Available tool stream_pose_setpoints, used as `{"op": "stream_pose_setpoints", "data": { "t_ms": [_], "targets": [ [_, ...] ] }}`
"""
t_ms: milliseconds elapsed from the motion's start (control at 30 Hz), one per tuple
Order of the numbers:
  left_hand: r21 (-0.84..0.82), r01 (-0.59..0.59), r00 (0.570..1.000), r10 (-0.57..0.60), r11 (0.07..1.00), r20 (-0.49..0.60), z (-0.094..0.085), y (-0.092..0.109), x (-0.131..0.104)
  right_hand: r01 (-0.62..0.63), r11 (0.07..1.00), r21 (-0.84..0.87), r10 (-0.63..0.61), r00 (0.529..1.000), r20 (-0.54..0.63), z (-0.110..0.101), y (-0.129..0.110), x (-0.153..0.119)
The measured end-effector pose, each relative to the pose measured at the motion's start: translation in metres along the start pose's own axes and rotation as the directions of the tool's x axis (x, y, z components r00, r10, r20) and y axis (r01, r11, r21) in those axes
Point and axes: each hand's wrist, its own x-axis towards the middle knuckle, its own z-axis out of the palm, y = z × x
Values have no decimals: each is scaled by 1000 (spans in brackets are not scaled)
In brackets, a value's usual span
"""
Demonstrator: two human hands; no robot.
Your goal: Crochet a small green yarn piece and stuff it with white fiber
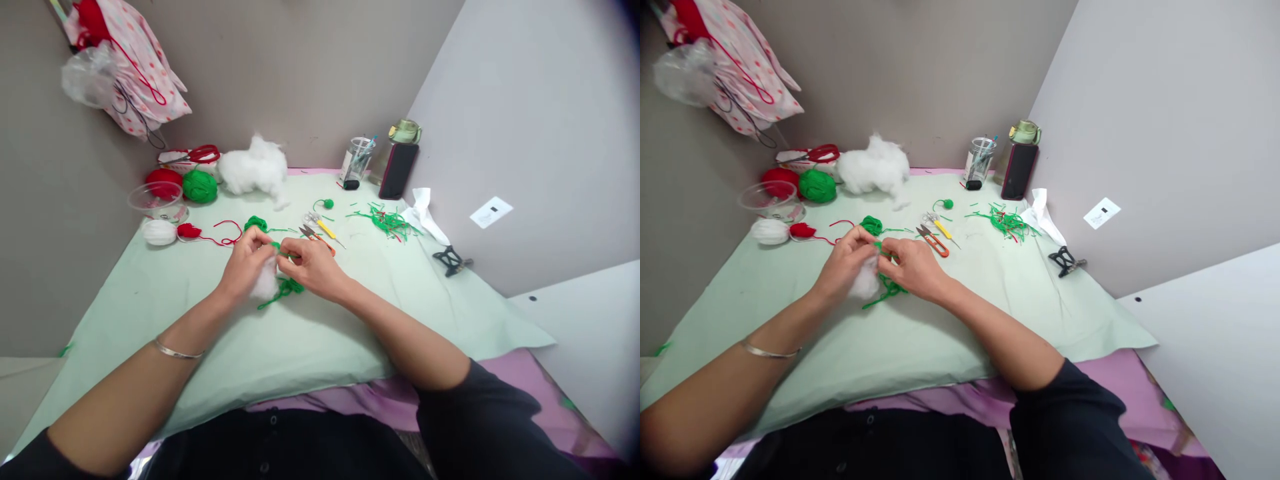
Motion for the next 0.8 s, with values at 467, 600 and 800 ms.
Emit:
{"op": "stream_pose_setpoints", "data": {
  "t_ms": [467,600,800],
  "targets": [
    [-37,-64,996,66,997,59,-2,-2,2,-15,998,65,14,1000,19,-13,6,3],
    [13,-171,985,171,985,-23,0,-5,-1,16,990,139,-26,997,68,-9,5,2],
    [-6,-159,986,159,987,47,2,-1,-8,-65,985,157,74,996,-49,-7,12,7]
  ]
}}
